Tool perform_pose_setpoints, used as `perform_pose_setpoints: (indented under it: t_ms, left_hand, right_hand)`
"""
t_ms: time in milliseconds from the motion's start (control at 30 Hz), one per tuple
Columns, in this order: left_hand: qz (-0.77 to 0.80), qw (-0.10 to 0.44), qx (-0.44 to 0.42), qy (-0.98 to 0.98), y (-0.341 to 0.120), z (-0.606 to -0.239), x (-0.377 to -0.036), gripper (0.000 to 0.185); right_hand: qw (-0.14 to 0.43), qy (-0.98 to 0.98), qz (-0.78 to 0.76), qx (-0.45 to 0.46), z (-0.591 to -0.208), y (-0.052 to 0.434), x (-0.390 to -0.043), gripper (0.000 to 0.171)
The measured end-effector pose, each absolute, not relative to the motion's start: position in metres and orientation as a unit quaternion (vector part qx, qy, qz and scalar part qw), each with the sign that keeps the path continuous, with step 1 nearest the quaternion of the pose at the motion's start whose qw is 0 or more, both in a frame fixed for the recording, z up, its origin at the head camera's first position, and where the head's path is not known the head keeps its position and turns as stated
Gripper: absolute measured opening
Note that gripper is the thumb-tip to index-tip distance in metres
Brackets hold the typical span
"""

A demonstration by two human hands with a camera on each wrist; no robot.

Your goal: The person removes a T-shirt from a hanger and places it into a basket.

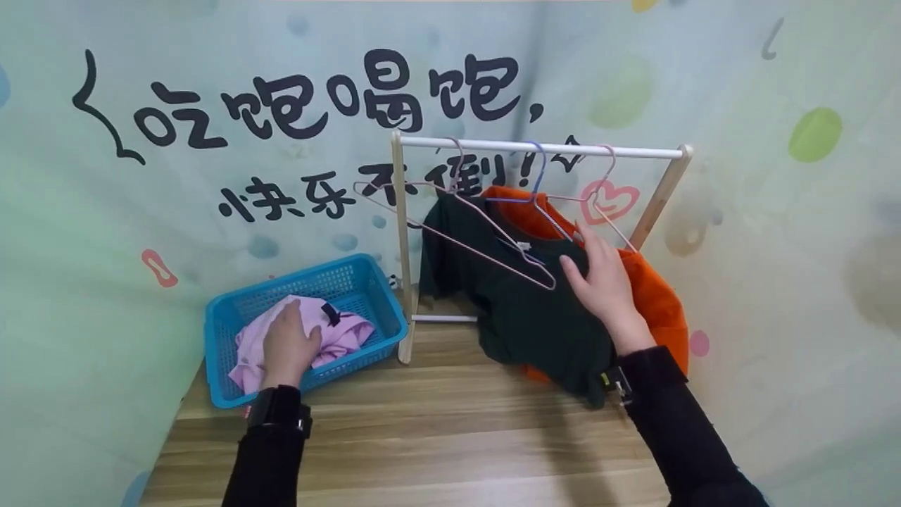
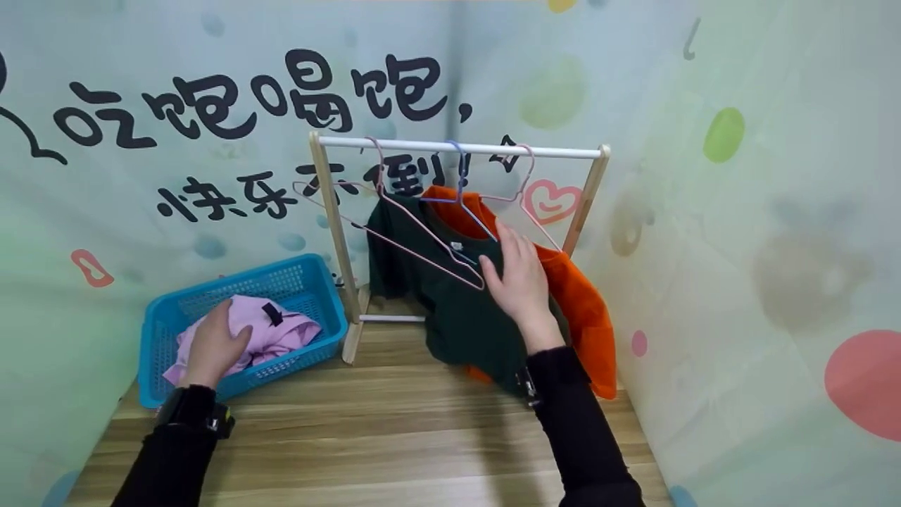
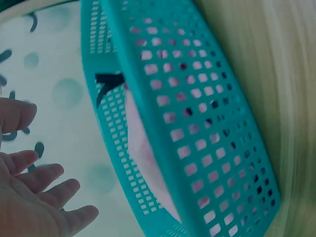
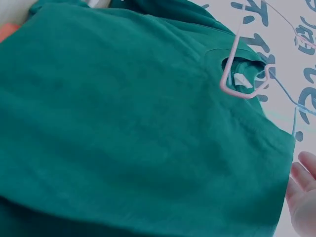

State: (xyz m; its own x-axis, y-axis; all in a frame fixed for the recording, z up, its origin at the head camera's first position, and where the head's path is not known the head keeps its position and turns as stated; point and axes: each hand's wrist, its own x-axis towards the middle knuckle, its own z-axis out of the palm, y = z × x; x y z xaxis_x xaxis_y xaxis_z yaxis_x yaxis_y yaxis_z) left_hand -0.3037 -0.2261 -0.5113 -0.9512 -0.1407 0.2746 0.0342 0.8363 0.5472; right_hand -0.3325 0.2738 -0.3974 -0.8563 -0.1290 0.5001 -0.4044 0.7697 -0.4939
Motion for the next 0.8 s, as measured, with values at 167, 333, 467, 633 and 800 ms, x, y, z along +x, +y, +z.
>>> perform_pose_setpoints:
  t_ms: [167,333,467,633,800]
  left_hand:
    - [-0.268,0.142,0.006,-0.953,-0.211,-0.523,-0.299,0.063]
    - [-0.252,0.145,-0.007,-0.957,-0.2,-0.535,-0.292,0.067]
    - [-0.235,0.153,-0.014,-0.96,-0.191,-0.545,-0.289,0.074]
    - [-0.22,0.14,-0.02,-0.965,-0.178,-0.556,-0.285,0.081]
    - [-0.202,0.112,-0.037,-0.972,-0.158,-0.56,-0.279,0.091]
  right_hand:
    - [0.212,-0.921,0.296,0.139,-0.39,0.263,-0.344,0.067]
    - [0.195,-0.927,0.284,0.145,-0.386,0.257,-0.355,0.065]
    - [0.177,-0.931,0.292,0.131,-0.383,0.252,-0.36,0.066]
    - [0.154,-0.936,0.297,0.11,-0.377,0.245,-0.366,0.064]
    - [0.148,-0.935,0.306,0.099,-0.372,0.238,-0.371,0.061]
